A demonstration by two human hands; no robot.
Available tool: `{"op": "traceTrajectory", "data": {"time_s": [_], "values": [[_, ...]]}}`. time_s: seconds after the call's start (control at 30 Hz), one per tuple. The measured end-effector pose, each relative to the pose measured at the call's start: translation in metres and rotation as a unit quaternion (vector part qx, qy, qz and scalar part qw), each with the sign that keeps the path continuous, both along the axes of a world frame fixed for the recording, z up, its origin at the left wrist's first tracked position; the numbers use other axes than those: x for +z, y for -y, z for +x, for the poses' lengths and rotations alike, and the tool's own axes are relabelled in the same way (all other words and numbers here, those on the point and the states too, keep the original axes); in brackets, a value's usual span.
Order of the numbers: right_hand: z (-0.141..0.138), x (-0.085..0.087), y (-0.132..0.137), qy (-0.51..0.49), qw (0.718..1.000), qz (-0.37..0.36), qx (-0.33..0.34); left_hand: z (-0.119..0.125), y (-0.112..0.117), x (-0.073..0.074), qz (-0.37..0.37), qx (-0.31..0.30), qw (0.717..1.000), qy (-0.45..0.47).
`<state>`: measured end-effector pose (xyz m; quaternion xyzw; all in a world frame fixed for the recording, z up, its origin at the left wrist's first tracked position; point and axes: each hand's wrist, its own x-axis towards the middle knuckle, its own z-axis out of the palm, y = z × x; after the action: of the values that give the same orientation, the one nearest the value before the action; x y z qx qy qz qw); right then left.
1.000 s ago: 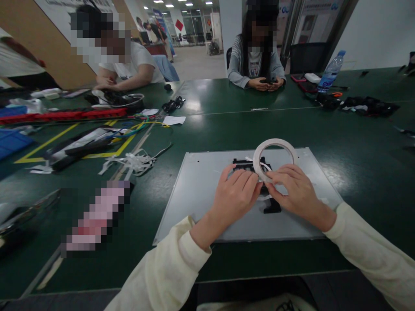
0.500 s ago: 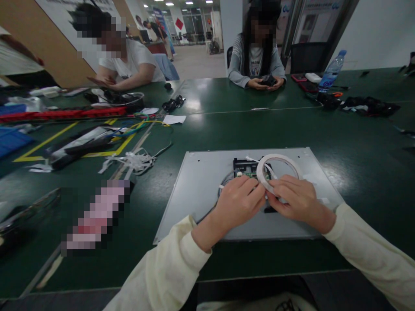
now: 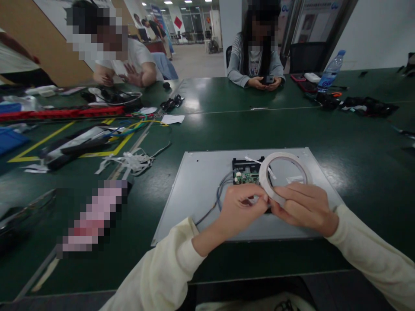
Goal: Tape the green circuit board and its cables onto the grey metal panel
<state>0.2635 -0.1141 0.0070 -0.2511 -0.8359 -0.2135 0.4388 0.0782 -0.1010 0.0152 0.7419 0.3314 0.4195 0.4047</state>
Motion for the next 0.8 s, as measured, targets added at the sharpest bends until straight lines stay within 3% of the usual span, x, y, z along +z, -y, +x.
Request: {"op": "traceTrajectory", "data": {"time_s": [0.1,0.2,0.27,0.33,0.47,0.6,0.7,0.8], "values": [[0.0,0.002,0.0,-0.027,0.999,-0.032,0.006,0.002,0.0,0.003,-0.099,-0.031,0.994,0.047],[-0.002,0.004,-0.001,-0.066,0.995,-0.073,0.016,0.004,-0.001,0.002,-0.145,-0.055,0.985,0.076],[-0.002,0.004,-0.001,-0.085,0.992,-0.089,0.02,0.003,-0.005,0.001,-0.155,-0.047,0.984,0.076],[0.001,0.003,-0.003,-0.117,0.989,-0.091,0.012,-0.002,-0.013,0.001,-0.157,-0.003,0.983,0.093],[0.021,-0.007,-0.017,-0.195,0.971,-0.105,-0.092,-0.016,-0.033,0.005,-0.13,0.123,0.973,0.147],[0.055,-0.018,-0.048,-0.196,0.934,-0.188,-0.232,-0.018,-0.038,0.008,-0.161,0.099,0.971,0.147],[0.087,-0.023,-0.073,-0.152,0.916,-0.255,-0.27,-0.015,-0.035,0.007,-0.204,0.075,0.963,0.161],[0.125,-0.03,-0.098,-0.056,0.912,-0.263,-0.31,-0.016,-0.036,0.005,-0.232,0.073,0.952,0.186]]}}
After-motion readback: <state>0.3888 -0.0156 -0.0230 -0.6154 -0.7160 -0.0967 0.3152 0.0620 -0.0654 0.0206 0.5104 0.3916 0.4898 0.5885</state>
